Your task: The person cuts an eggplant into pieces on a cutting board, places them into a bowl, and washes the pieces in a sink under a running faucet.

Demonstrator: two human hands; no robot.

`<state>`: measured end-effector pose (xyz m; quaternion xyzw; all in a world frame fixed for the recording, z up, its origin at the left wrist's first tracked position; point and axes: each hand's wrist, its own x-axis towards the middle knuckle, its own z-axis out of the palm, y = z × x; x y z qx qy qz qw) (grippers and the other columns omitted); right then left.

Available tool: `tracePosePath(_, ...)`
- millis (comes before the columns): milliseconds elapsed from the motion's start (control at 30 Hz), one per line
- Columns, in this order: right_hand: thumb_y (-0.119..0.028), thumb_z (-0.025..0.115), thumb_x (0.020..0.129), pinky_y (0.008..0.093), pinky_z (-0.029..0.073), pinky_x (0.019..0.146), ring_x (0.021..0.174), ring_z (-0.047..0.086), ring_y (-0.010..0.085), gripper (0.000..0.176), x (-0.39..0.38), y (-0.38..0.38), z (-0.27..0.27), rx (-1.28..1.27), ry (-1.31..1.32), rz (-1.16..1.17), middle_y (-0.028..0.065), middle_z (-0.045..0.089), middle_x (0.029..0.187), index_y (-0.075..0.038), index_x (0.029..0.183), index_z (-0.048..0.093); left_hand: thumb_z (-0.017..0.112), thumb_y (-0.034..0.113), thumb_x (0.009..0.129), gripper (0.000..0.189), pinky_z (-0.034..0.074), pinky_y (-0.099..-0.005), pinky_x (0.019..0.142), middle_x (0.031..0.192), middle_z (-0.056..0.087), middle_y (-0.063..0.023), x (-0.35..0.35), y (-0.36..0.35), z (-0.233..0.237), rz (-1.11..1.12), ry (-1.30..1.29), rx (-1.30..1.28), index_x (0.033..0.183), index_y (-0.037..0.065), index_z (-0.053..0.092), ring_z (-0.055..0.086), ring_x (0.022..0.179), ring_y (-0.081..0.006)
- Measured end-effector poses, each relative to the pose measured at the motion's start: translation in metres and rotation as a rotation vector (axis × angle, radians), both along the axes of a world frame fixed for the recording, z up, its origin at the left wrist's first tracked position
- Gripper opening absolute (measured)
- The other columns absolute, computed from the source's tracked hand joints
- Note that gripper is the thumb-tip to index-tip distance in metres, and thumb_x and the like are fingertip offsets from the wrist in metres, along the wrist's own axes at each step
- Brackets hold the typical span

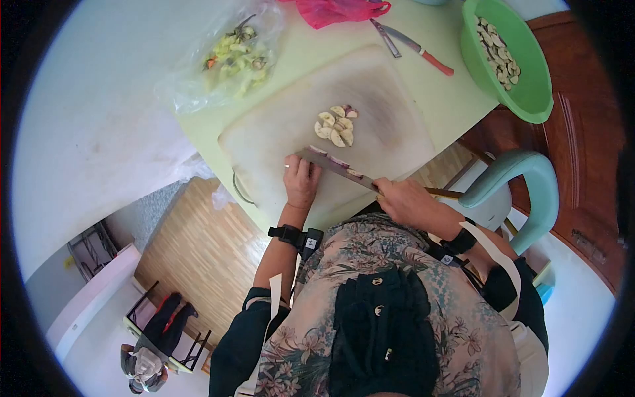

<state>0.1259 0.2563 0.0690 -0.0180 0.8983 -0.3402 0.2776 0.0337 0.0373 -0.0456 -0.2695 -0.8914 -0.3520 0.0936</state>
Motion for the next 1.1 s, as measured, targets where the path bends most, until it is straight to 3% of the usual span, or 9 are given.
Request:
tracePosePath(200,-0.015,0.051,0.085,0.0501,0.045,0.065,0.068,0.059,0.0426,0.026,0.000,-0.001,0.000,0.023,-0.005,0.038,0.0239,0.059,0.070,0.003,0.104,0.050,0.065,-0.003,0.066,0.016,0.047,-0.0392,0.062,0.078,0.048,-0.0120,-0.001,0.002,0.001,0.007,-0.003,0.005,0.078,0.001,0.055,0.051,0.076,-0.0307)
tracePosePath(467,-0.016,0.052,0.086,0.0496,0.045,0.066,0.072,0.058,0.0428,0.027,-0.020,-0.012,-0.021,0.001,-0.040,0.033,0.0249,0.059,0.073,0.003,0.105,0.050,0.066,-0.003,0.067,0.023,0.048,-0.0373,0.065,0.089,0.055,-0.0113,0.001,0.000,-0.001,0.013,-0.001,0.016,0.088,0.002,0.058,0.054,0.080,-0.0297)
tracePosePath(600,-0.019,0.052,0.086,0.0490,0.045,0.067,0.075,0.059,0.0422,0.029,-0.038,-0.024,-0.047,-0.071,0.094,0.021,0.0248,0.060,0.076,0.002,0.106,0.051,0.068,-0.001,0.069,0.024,0.048,-0.0374,0.068,0.093,0.056,-0.0114,-0.003,0.002,0.003,-0.018,0.048,0.061,0.091,0.002,0.059,0.055,0.082,-0.0298)
tracePosePath(700,-0.020,0.052,0.086,0.0487,0.045,0.068,0.077,0.059,0.0418,0.030,-0.038,-0.022,-0.048,-0.048,0.085,0.014,0.0245,0.060,0.078,0.001,0.107,0.052,0.068,0.001,0.071,0.027,0.047,-0.0381,0.072,0.097,0.057,-0.0122,-0.002,0.000,0.008,-0.047,0.037,0.028,0.096,0.002,0.059,0.055,0.085,-0.0302)
tracePosePath(767,-0.020,0.052,0.086,0.0487,0.045,0.069,0.078,0.059,0.0417,0.030,-0.040,-0.021,-0.045,-0.055,0.072,0.008,0.0244,0.060,0.078,0.001,0.108,0.053,0.070,0.004,0.071,0.031,0.047,-0.0384,0.074,0.100,0.057,-0.0129,-0.001,-0.005,0.015,-0.075,0.134,-0.126,0.100,0.001,0.059,0.055,0.086,-0.0308)
tracePosePath(867,-0.020,0.052,0.085,0.0484,0.045,0.070,0.078,0.059,0.0415,0.030,-0.041,-0.019,-0.036,-0.012,-0.047,-0.048,0.0243,0.061,0.079,0.000,0.107,0.053,0.071,0.007,0.070,0.036,0.048,-0.0380,0.075,0.103,0.056,-0.0130,0.001,-0.010,0.017,-0.119,0.003,-0.087,0.103,0.001,0.059,0.055,0.087,-0.0311)
tracePosePath(1100,-0.019,0.053,0.085,0.0485,0.046,0.066,0.074,0.059,0.0417,0.029,-0.027,0.000,-0.028,0.001,0.090,-0.112,0.0244,0.060,0.077,0.000,0.107,0.054,0.073,0.008,0.068,0.043,0.049,-0.0379,0.073,0.105,0.056,-0.0134,-0.002,-0.003,0.007,-0.080,0.014,-0.034,0.107,0.002,0.058,0.056,0.089,-0.0317)
